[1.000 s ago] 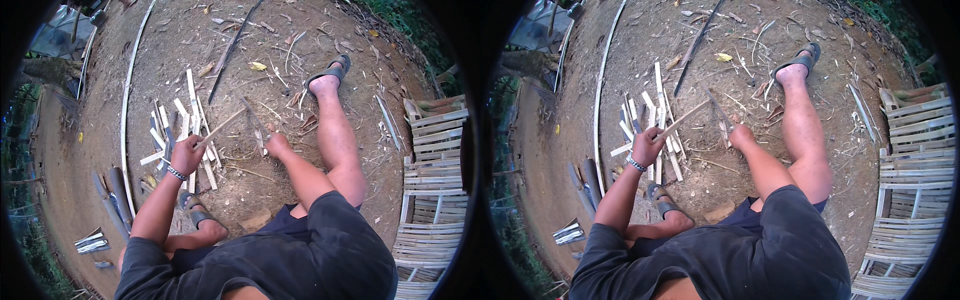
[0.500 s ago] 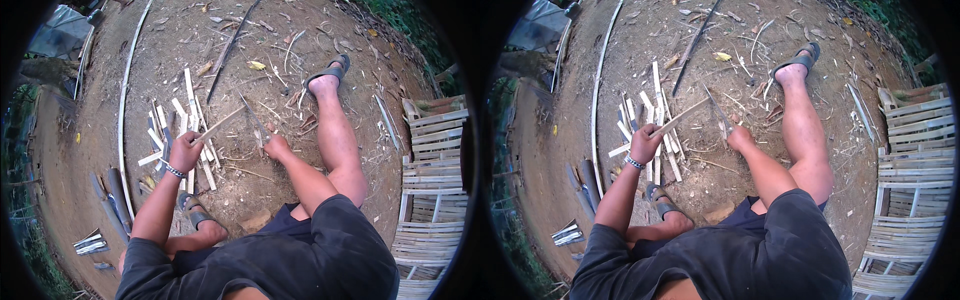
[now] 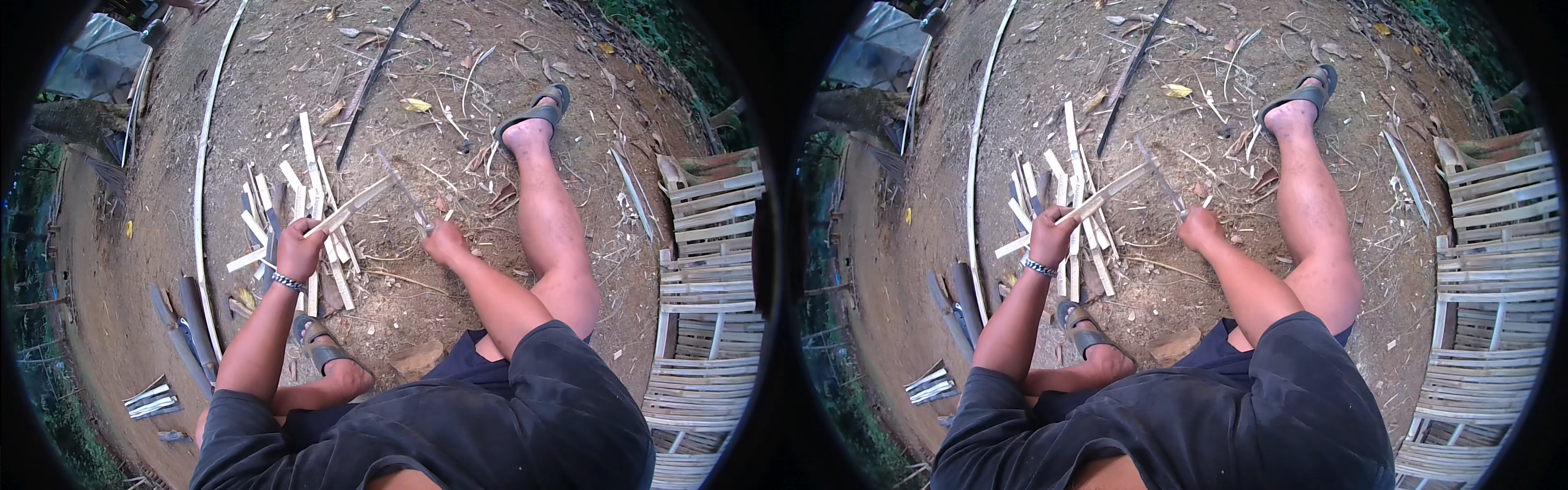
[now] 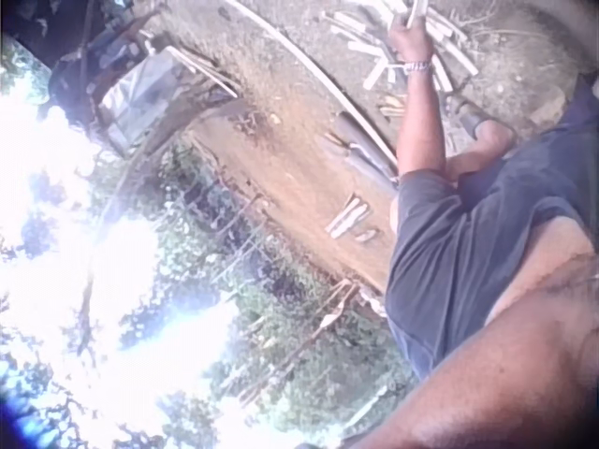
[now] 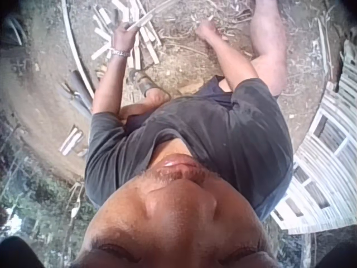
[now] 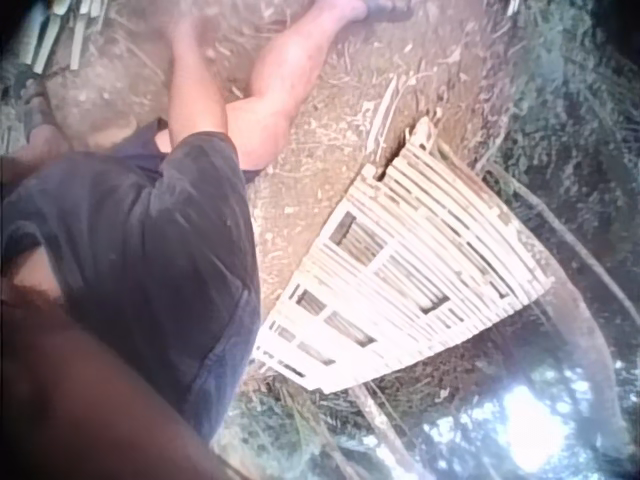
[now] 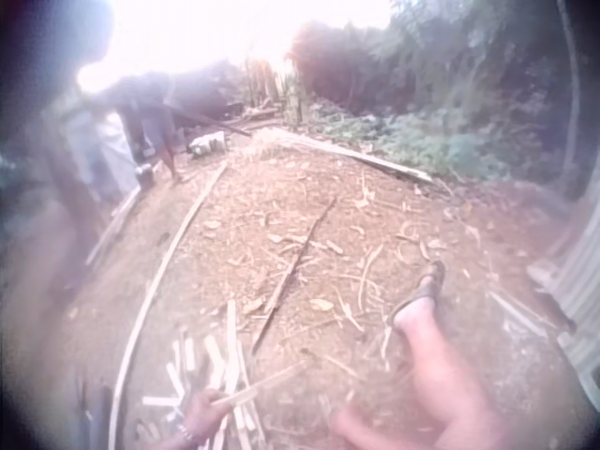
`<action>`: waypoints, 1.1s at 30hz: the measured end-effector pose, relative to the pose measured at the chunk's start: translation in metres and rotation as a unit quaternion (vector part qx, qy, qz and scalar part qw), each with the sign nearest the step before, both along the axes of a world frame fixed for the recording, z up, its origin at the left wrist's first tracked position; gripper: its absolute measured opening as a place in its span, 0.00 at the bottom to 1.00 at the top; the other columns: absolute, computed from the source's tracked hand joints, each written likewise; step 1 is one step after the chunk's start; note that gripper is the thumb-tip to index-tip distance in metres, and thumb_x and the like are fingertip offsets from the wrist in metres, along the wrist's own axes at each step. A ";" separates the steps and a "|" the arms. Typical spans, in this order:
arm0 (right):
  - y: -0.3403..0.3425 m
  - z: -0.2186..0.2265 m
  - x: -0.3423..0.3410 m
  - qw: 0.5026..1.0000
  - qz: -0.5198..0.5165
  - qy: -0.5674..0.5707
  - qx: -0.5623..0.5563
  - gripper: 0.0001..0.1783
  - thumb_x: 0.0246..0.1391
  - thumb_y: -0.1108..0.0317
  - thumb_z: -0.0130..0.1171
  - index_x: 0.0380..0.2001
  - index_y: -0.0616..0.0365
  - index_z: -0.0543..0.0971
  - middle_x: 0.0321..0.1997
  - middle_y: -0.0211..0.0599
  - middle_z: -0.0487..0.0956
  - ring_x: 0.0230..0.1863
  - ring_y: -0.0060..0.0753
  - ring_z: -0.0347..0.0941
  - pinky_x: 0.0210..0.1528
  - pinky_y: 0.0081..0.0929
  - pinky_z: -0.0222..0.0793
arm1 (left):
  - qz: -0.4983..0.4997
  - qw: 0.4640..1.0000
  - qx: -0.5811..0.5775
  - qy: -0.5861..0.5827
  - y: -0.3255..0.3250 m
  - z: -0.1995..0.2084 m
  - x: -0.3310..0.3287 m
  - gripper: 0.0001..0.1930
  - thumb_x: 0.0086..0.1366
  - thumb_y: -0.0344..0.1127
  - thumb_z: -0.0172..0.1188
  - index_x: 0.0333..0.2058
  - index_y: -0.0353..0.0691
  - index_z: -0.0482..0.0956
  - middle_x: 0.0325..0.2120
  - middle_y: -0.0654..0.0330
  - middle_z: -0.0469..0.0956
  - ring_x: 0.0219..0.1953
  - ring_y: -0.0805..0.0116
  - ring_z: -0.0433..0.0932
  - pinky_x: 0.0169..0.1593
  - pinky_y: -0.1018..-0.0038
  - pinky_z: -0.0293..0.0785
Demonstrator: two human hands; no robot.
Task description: The person whittles and shapes small bamboo strips using a large knife and a smaller blade while sitting on the ground.
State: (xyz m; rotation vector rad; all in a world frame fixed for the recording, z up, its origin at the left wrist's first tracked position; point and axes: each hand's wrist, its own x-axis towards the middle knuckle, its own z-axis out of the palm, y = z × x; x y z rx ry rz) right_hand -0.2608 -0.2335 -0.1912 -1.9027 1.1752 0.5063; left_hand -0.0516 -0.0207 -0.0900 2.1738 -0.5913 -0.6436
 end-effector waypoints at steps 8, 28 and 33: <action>0.006 0.002 -0.010 0.999 0.034 0.021 -0.018 0.19 0.56 0.62 0.59 0.51 0.51 0.80 0.53 0.49 0.81 0.55 0.52 0.78 0.58 0.43 0.74 | 0.134 0.961 -0.070 0.231 0.011 -0.022 -0.001 0.06 0.67 0.33 0.61 0.36 0.38 0.82 0.15 0.76 0.64 0.12 0.83 0.56 0.16 0.79 0.50; -0.015 -0.015 -0.035 0.991 0.105 0.055 -0.055 0.21 0.53 0.64 0.59 0.50 0.58 0.81 0.53 0.52 0.81 0.57 0.55 0.78 0.58 0.42 0.74 | 0.129 0.970 -0.073 0.194 0.062 0.054 0.005 0.07 0.66 0.35 0.61 0.34 0.38 0.81 0.18 0.70 0.71 0.16 0.81 0.63 0.18 0.79 0.57; 0.019 -0.032 -0.027 0.997 0.057 0.003 -0.049 0.17 0.55 0.63 0.61 0.45 0.59 0.84 0.51 0.52 0.83 0.53 0.53 0.80 0.56 0.42 0.76 | 0.137 0.938 -0.143 0.283 0.071 0.081 0.015 0.09 0.71 0.35 0.56 0.45 0.38 0.76 0.22 0.68 0.74 0.18 0.80 0.68 0.20 0.82 0.64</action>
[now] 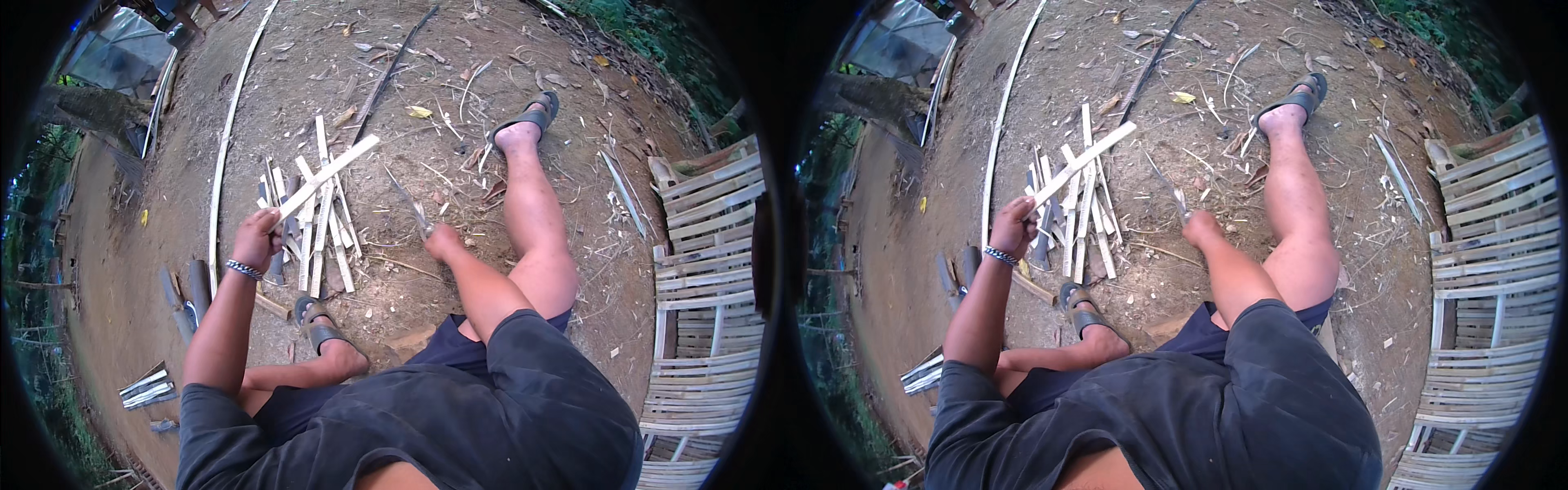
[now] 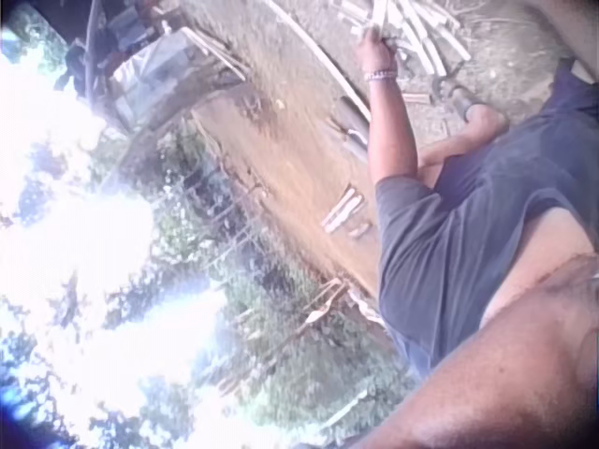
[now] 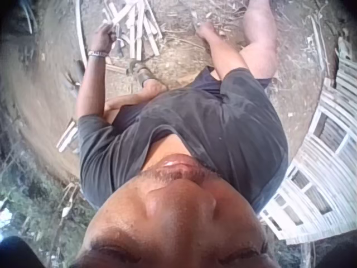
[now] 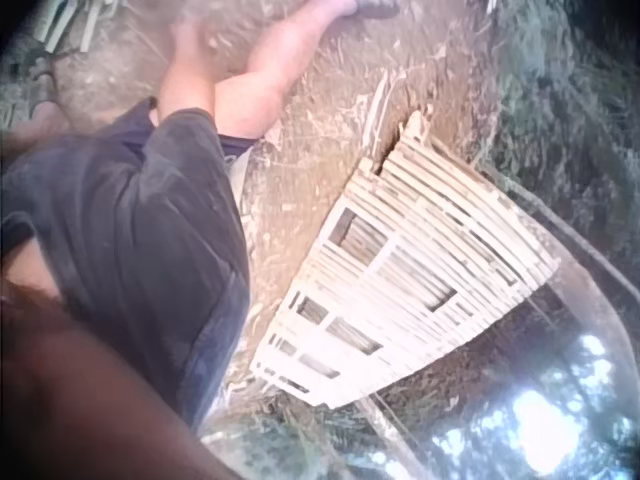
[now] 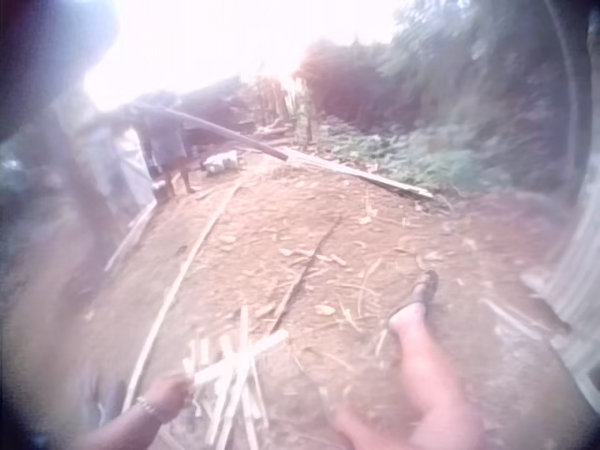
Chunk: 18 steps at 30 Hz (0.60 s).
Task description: The person whittles and shapes small bamboo strips using a large knife and a smaller blade while sitting on the ground.
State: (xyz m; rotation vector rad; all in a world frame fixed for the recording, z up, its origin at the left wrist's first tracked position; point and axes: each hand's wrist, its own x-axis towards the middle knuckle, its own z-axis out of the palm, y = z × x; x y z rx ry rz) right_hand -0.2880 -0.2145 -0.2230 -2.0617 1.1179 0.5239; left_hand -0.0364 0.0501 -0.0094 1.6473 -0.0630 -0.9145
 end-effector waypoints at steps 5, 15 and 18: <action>0.045 -0.011 0.007 0.993 -0.081 -0.070 0.058 0.20 0.50 0.59 0.64 0.42 0.62 0.83 0.45 0.55 0.83 0.48 0.55 0.81 0.51 0.43 0.77 | 0.001 0.996 -0.067 0.063 -0.067 -0.055 -0.073 0.18 0.73 0.32 0.51 0.59 0.34 0.69 0.33 0.59 0.81 0.25 0.77 0.74 0.27 0.78 0.74; 0.042 0.010 -0.005 0.994 0.079 -0.065 0.045 0.20 0.51 0.60 0.63 0.45 0.61 0.81 0.46 0.56 0.83 0.50 0.56 0.80 0.54 0.44 0.76 | -0.239 0.969 0.062 0.021 -0.233 -0.062 -0.131 0.36 0.73 0.52 0.55 0.71 0.39 0.56 0.59 0.41 0.73 0.57 0.55 0.78 0.56 0.62 0.81; 0.032 0.011 -0.008 0.996 0.048 -0.062 0.047 0.21 0.51 0.60 0.63 0.46 0.60 0.81 0.46 0.56 0.83 0.49 0.55 0.80 0.53 0.44 0.76 | -0.508 0.846 0.099 -0.128 -0.184 -0.046 -0.091 0.39 0.69 0.57 0.60 0.69 0.38 0.62 0.64 0.44 0.70 0.60 0.59 0.77 0.56 0.63 0.81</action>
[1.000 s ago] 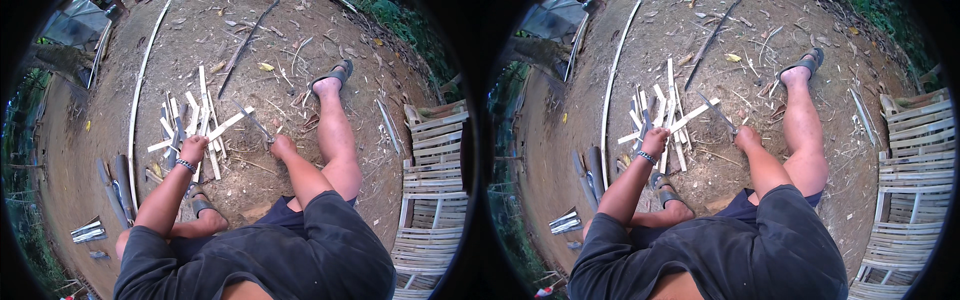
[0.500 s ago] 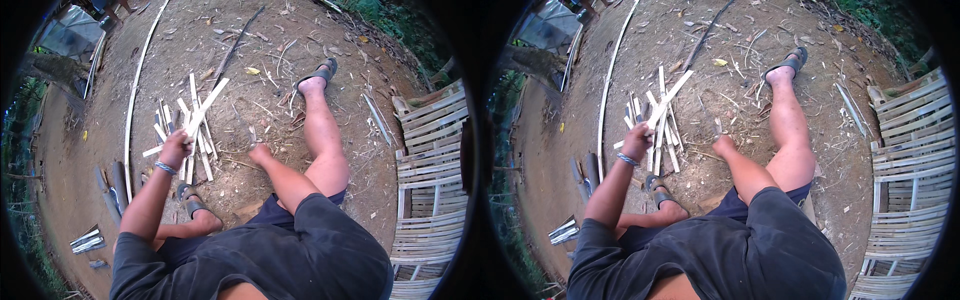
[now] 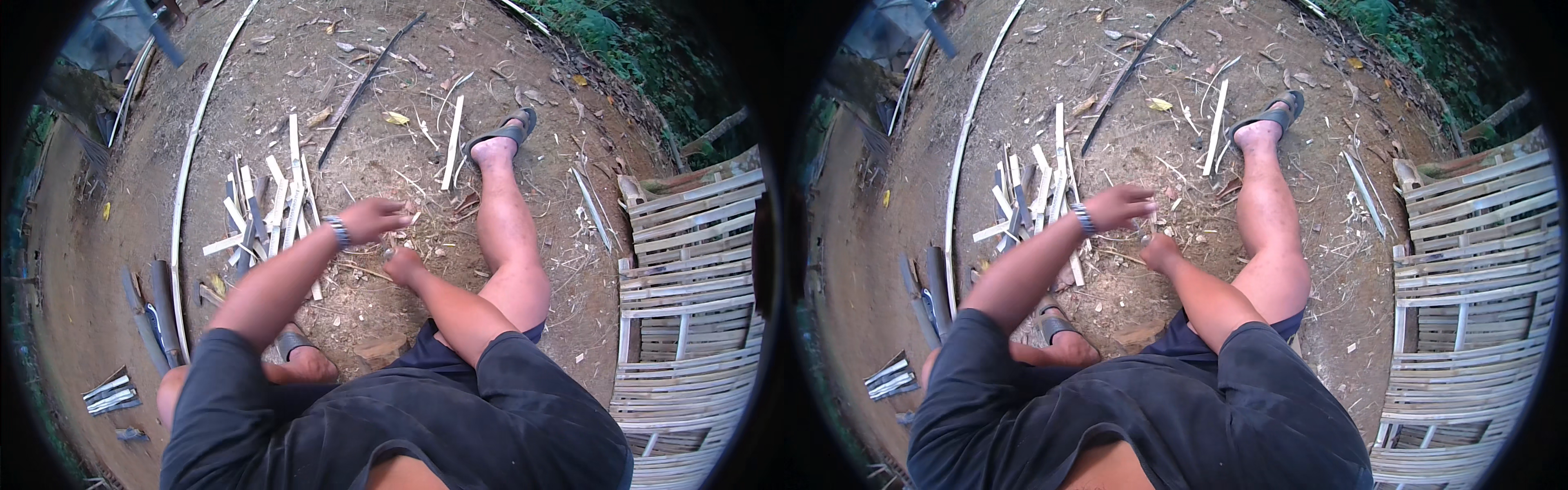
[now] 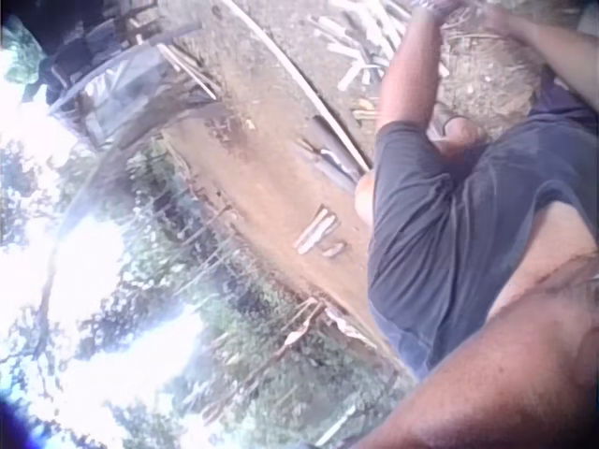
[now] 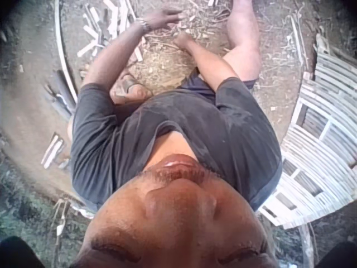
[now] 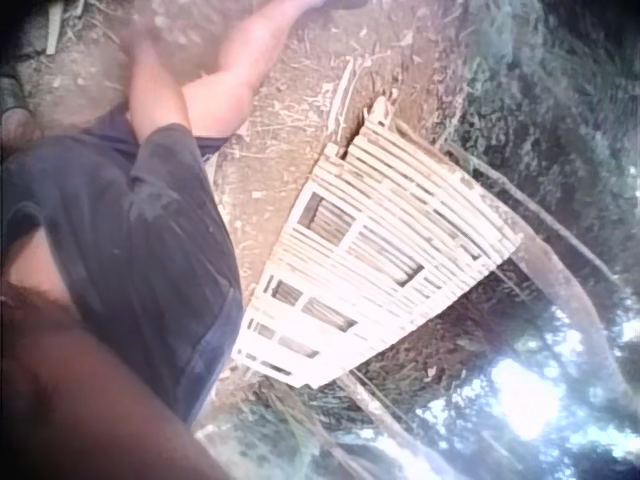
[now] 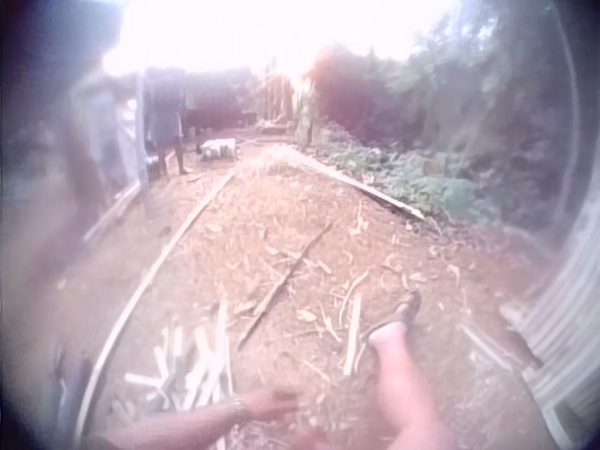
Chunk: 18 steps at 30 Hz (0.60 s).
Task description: The person whittles and shapes small bamboo strips using a large knife and a smaller blade while sitting on the ground.
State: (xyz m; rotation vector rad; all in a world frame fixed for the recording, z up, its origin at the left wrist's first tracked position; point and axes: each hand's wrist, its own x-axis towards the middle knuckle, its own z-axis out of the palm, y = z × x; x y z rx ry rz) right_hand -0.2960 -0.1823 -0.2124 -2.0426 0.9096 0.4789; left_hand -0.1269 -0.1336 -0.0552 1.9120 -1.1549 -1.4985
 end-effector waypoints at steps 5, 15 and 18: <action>-0.001 -0.012 -0.003 0.999 -0.042 0.019 0.004 0.22 0.50 0.60 0.64 0.47 0.60 0.81 0.43 0.55 0.84 0.46 0.55 0.82 0.49 0.44 0.77 | 0.052 0.950 0.058 -0.303 0.118 0.016 0.143 0.17 0.62 0.44 0.71 0.23 0.35 0.82 0.18 0.56 0.78 0.22 0.69 0.74 0.30 0.65 0.73; 0.033 -0.001 0.007 0.952 -0.218 -0.010 0.213 0.16 0.54 0.66 0.65 0.42 0.61 0.75 0.29 0.36 0.79 0.24 0.31 0.76 0.27 0.32 0.72 | -0.068 0.902 0.157 -0.397 0.215 -0.050 0.224 0.17 0.62 0.44 0.62 0.43 0.38 0.85 0.39 0.44 0.84 0.43 0.45 0.83 0.49 0.56 0.77; 0.041 0.013 0.016 0.920 -0.262 -0.016 0.292 0.14 0.57 0.71 0.63 0.44 0.60 0.72 0.26 0.31 0.75 0.21 0.23 0.72 0.22 0.27 0.68 | 0.095 0.913 0.107 -0.383 0.210 -0.080 0.225 0.15 0.63 0.42 0.63 0.41 0.38 0.85 0.38 0.44 0.84 0.43 0.47 0.83 0.48 0.57 0.78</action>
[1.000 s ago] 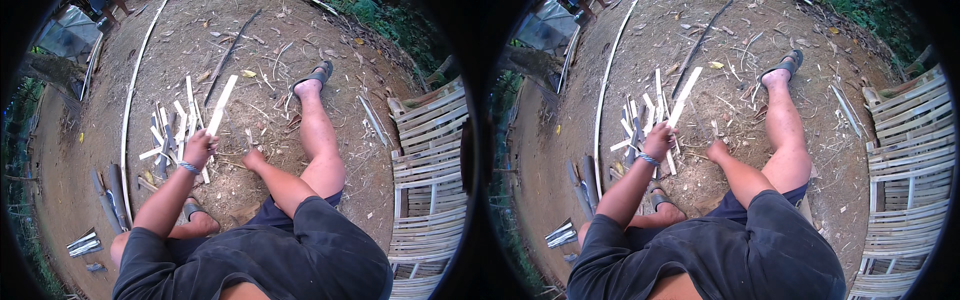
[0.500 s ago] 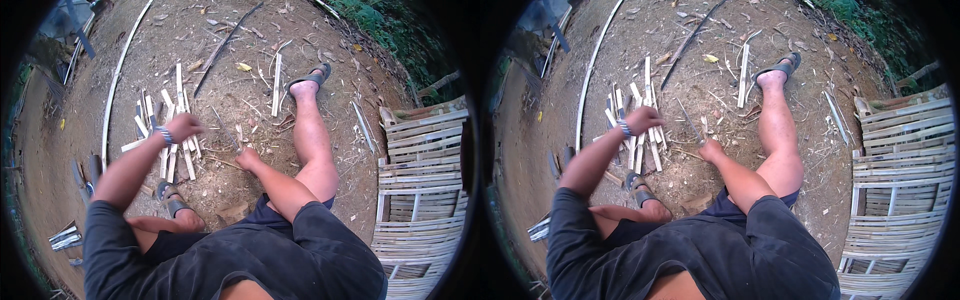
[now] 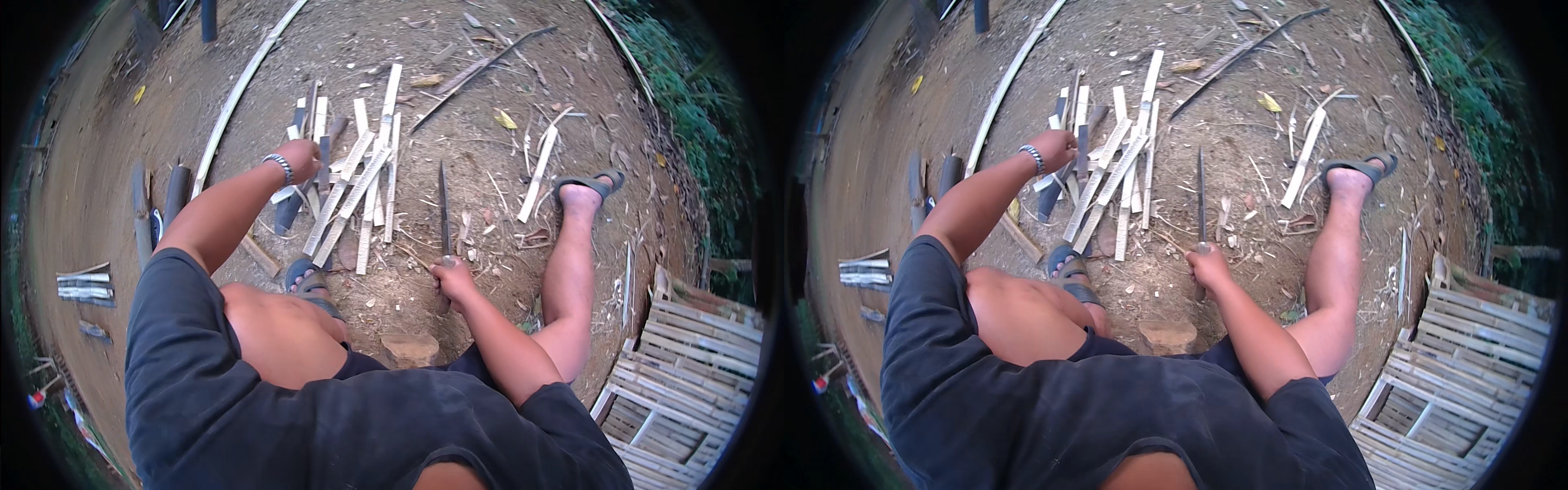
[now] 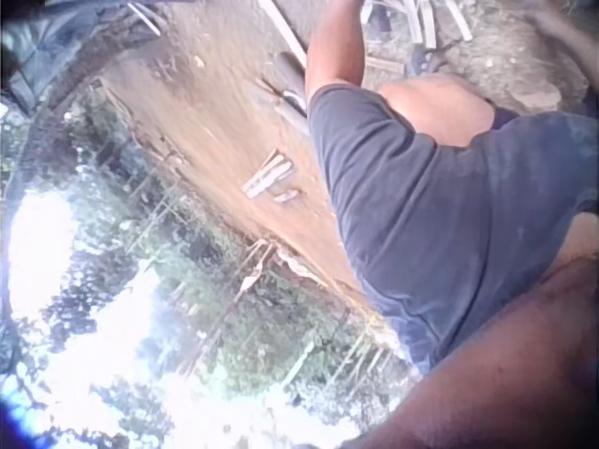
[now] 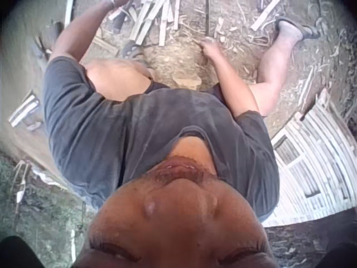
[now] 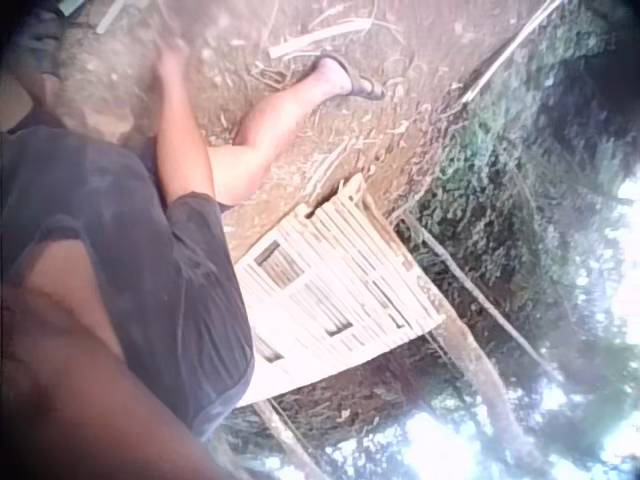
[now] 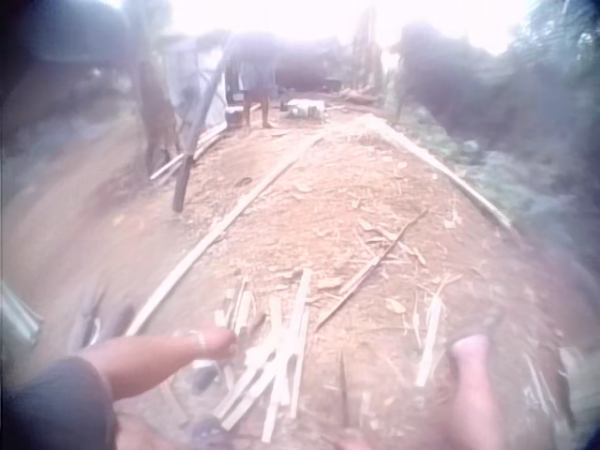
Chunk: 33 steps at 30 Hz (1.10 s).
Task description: The person whittles and shapes small bamboo strips using a large knife and a smaller blade while sitting on the ground.
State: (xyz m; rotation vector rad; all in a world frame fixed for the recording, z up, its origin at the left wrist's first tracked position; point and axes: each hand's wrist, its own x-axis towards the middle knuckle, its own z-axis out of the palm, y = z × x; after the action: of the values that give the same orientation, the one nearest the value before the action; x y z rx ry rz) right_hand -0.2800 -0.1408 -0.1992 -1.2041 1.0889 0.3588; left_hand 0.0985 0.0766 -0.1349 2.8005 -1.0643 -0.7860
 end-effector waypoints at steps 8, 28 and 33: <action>0.000 -0.007 -0.002 1.000 -0.021 0.012 -0.006 0.13 0.58 0.72 0.63 0.43 0.60 0.72 0.25 0.29 0.74 0.21 0.24 0.70 0.23 0.25 0.67 | 0.125 0.990 -0.024 0.062 0.038 -0.015 0.025 0.18 0.60 0.45 0.68 0.39 0.33 0.84 0.34 0.45 0.85 0.38 0.51 0.84 0.44 0.62 0.79; 0.020 -0.012 -0.002 0.999 -0.021 0.003 0.046 0.10 0.57 0.77 0.59 0.42 0.60 0.71 0.31 0.35 0.76 0.27 0.30 0.74 0.29 0.31 0.74 | 0.176 0.898 0.011 0.404 0.106 -0.024 -0.012 0.27 0.52 0.38 0.72 0.52 0.40 0.81 0.42 0.52 0.84 0.42 0.65 0.84 0.36 0.67 0.83; 0.019 0.022 0.007 0.992 -0.070 -0.041 0.095 0.15 0.59 0.77 0.57 0.47 0.57 0.68 0.31 0.33 0.74 0.27 0.27 0.72 0.28 0.31 0.73 | -0.035 0.959 0.259 0.113 0.094 -0.001 -0.020 0.36 0.51 0.54 0.72 0.55 0.39 0.79 0.50 0.46 0.81 0.54 0.50 0.80 0.54 0.60 0.78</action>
State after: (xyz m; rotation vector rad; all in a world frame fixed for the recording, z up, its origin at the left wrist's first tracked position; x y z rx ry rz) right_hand -0.2732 -0.1216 -0.1774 -0.9602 1.0369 0.2959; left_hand 0.0784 0.1706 -0.1359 2.9678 -1.0441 -1.5526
